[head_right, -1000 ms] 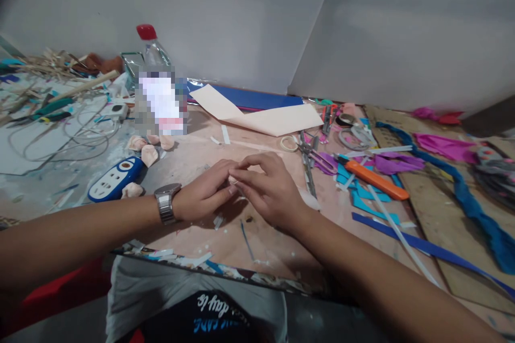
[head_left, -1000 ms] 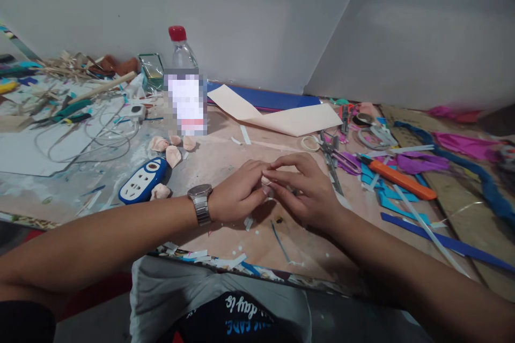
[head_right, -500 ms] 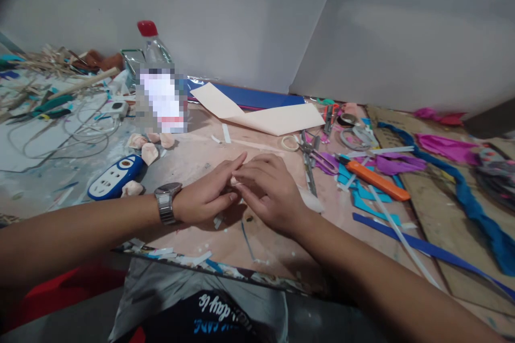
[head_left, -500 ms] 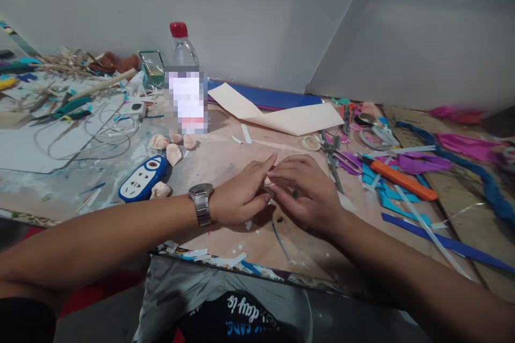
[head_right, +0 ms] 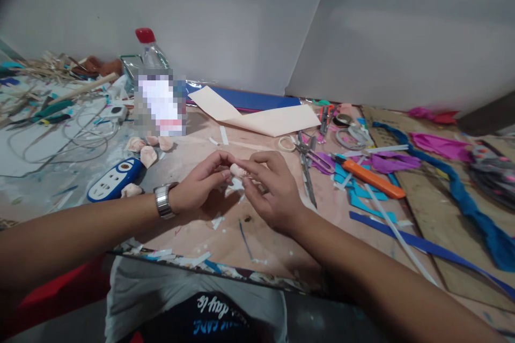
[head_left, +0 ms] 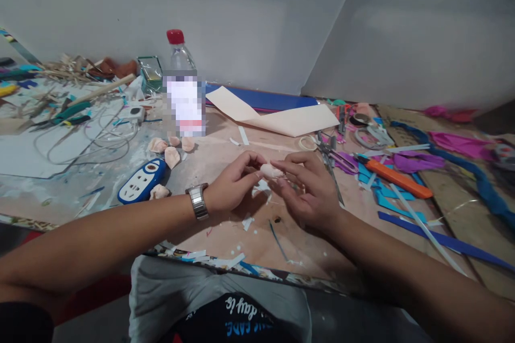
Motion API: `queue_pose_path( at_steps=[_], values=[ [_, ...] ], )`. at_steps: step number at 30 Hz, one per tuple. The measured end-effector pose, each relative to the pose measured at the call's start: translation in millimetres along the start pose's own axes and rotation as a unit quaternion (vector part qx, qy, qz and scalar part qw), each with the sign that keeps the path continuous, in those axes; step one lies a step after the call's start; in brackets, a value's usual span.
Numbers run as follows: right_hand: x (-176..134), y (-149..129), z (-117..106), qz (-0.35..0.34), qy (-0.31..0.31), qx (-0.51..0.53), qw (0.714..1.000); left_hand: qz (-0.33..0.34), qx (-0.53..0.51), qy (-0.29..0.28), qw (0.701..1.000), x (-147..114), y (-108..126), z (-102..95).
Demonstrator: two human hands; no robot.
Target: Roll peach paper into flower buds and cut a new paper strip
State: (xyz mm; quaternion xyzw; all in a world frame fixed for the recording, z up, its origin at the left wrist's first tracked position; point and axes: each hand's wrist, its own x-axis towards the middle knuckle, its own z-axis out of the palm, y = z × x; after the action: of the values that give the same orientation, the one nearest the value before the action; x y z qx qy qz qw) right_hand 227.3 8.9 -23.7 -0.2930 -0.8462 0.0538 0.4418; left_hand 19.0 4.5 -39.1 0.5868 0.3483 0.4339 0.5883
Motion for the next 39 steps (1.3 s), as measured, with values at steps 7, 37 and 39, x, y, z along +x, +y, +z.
queue_pose_path(
  at_steps=[7,37,39],
  values=[
    [0.3,-1.9,-0.2,0.015,0.005,-0.005,1.0,-0.035,-0.027,0.028,0.999,4.4,1.1,-3.5],
    [2.7,1.4,0.6,0.021,-0.087,-0.023,0.996,0.114,0.152,0.033,0.981,2.1,-9.1,-6.1],
    [3.1,1.2,0.1,0.017,-0.089,-0.024,0.996,0.12,0.16,0.032,0.979,1.5,-8.9,-6.4]
  ],
)
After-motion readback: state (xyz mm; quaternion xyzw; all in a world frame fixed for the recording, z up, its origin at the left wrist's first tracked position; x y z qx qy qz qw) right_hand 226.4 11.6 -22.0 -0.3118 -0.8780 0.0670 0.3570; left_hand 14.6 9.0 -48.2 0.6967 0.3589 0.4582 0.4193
